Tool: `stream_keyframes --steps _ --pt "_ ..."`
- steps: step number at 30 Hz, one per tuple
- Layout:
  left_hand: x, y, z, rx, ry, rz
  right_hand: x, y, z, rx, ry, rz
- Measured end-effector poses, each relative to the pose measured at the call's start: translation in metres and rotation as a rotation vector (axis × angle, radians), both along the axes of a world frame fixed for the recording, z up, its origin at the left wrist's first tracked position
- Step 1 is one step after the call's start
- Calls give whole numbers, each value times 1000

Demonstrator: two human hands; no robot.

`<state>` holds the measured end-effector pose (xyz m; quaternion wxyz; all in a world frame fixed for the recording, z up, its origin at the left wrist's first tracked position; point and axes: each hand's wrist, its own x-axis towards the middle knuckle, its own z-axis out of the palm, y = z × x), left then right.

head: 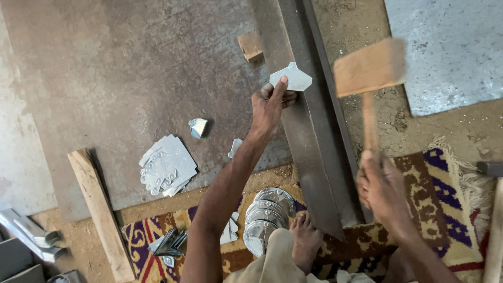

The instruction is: The person sits on a floor mat and hammers small cut metal pieces flat and shaped on a heavy steel beam using a wooden mallet, then stacks the finished pieces with a pile of embossed metal plates. They reposition each piece by hand between hammer strikes.

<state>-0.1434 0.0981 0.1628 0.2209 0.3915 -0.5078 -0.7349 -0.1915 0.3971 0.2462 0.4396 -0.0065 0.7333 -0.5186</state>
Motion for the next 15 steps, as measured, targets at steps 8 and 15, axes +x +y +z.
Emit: stream_keyframes --steps 8,15 --pt "-3 2 -9 9 29 16 -9 7 12 -376 390 47" --pt "-7 0 -8 -88 55 68 -22 -3 -9 -208 214 34"
